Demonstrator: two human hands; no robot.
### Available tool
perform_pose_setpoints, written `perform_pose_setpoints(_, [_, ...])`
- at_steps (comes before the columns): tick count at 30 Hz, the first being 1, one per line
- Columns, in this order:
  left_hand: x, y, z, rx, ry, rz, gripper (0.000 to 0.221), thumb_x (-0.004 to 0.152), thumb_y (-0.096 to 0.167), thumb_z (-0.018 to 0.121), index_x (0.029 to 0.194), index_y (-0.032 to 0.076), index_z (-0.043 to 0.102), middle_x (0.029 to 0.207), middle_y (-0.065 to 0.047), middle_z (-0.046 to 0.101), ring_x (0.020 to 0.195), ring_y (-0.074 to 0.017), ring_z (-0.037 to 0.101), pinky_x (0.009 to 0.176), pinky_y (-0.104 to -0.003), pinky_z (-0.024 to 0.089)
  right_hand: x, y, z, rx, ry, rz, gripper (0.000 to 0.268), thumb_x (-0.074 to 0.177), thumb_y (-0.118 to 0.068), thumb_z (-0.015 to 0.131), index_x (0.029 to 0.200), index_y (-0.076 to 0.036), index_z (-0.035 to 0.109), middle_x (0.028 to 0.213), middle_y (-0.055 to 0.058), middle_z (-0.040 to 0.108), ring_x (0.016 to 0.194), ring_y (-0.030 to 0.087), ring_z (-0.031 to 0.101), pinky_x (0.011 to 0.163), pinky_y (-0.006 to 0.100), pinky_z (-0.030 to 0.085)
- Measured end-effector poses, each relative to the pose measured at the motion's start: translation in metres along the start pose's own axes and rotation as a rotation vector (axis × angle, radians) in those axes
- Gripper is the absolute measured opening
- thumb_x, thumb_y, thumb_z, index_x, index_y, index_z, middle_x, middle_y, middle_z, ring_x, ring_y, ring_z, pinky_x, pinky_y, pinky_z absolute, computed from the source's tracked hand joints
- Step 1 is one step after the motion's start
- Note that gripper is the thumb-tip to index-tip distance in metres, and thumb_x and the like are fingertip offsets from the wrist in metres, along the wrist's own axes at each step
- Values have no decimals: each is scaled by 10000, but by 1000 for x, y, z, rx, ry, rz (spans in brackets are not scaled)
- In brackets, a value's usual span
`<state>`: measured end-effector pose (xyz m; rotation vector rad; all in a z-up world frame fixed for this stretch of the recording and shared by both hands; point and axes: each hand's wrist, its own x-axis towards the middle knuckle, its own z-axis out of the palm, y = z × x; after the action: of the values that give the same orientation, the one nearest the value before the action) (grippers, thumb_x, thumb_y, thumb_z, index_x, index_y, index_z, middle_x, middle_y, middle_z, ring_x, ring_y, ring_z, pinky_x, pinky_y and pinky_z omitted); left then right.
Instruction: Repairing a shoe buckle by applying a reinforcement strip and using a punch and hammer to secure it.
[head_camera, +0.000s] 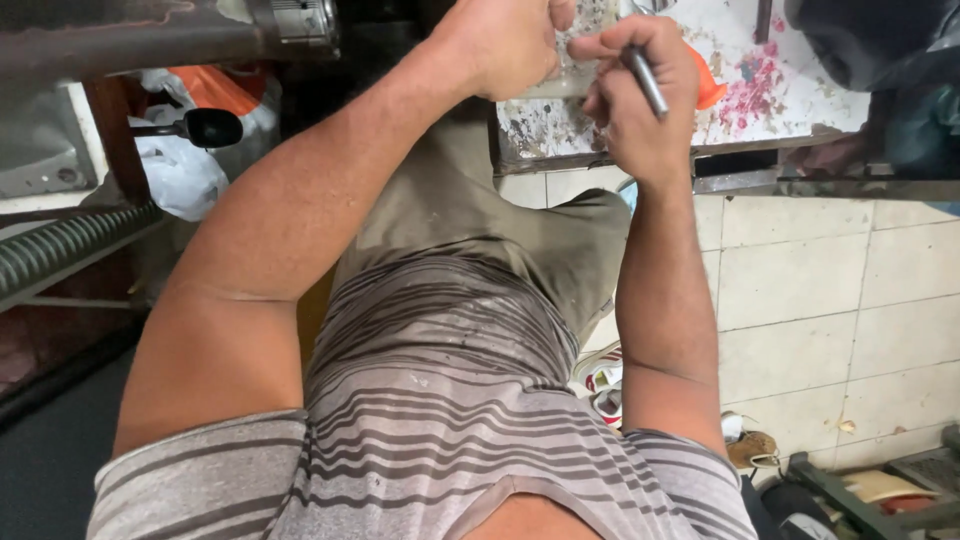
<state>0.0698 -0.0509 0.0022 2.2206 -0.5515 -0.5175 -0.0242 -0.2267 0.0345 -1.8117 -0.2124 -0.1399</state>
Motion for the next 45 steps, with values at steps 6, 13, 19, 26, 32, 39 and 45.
perform_pose_setpoints(6, [-17,21,-20,74,-96,-71,374,795,180,854,938,221,510,854,74,565,712,-133,526,585,-370,415,5,-4,6,-231,-89,-103,396,831,181,405,1080,-66,590,1050,128,730,833,166,681,621,277,549])
perform_pose_setpoints(13, [-30,-21,-6,133,184,220,231,792,82,787,949,177,646,893,8,669,785,-217,634,654,-390,466,4,-2,6,-44,-84,2,300,882,119,384,1067,-100,473,1138,218,724,582,135,532,520,278,514])
perform_pose_setpoints(19, [-39,-27,6,99,303,366,534,833,39,863,692,139,357,703,16,415,635,-180,423,578,-383,336,5,3,2,-33,-65,52,304,889,128,404,1074,-110,448,1122,217,736,565,134,547,507,255,501])
perform_pose_setpoints(26, [-34,-29,8,55,310,424,269,797,94,819,716,99,563,764,-38,598,691,-265,571,601,-432,406,11,3,8,-208,-90,-84,374,894,113,756,1104,-70,505,1057,157,708,1003,221,730,841,331,628])
perform_pose_setpoints(32, [-34,-33,12,33,320,530,247,788,50,718,679,62,497,777,-81,530,715,-304,517,595,-459,379,10,2,16,-191,25,-8,417,855,177,770,1034,-93,507,984,147,723,965,219,752,788,323,645])
perform_pose_setpoints(39, [-32,-36,21,85,343,623,201,894,31,682,699,81,674,827,-61,498,724,-264,531,529,-415,390,5,11,16,-257,92,-117,403,865,230,721,1018,-70,499,939,140,686,902,213,711,691,285,529])
perform_pose_setpoints(45, [-43,-16,7,193,163,479,92,803,-36,587,725,12,596,973,-123,423,659,-352,503,467,-484,349,3,10,16,-279,82,-77,393,890,200,735,1035,-77,497,947,136,709,900,205,734,669,272,550])
